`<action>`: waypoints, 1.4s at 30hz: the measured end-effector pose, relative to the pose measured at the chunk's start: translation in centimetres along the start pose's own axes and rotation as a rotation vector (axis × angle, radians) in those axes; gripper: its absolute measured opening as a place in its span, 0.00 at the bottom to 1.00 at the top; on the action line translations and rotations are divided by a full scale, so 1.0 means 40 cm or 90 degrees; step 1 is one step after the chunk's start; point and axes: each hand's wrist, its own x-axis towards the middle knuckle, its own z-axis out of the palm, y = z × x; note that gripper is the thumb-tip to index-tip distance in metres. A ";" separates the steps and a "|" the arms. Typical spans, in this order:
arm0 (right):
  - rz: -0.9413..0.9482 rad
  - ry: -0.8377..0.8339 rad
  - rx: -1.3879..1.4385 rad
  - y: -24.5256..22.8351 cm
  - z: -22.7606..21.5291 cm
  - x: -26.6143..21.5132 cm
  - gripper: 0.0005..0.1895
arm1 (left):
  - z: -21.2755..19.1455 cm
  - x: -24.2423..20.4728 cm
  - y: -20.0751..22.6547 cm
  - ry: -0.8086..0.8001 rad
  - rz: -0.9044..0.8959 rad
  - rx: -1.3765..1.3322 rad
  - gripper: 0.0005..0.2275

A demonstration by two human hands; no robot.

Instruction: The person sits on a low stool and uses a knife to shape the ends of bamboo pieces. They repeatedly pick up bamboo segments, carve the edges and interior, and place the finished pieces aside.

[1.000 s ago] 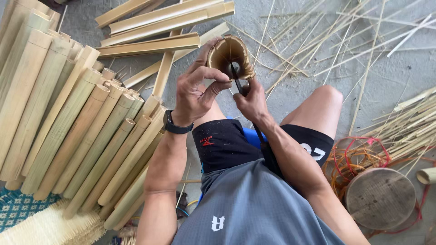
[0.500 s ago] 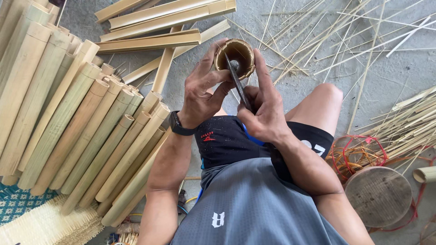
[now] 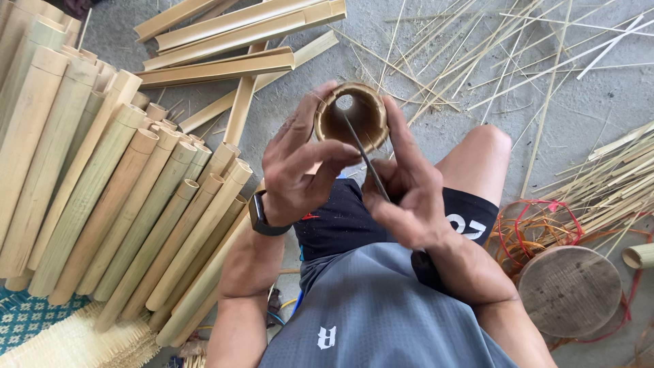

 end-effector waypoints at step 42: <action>0.166 0.323 0.255 0.466 -0.666 0.031 0.05 | -0.084 -0.052 -0.194 -0.002 -0.128 -0.291 0.16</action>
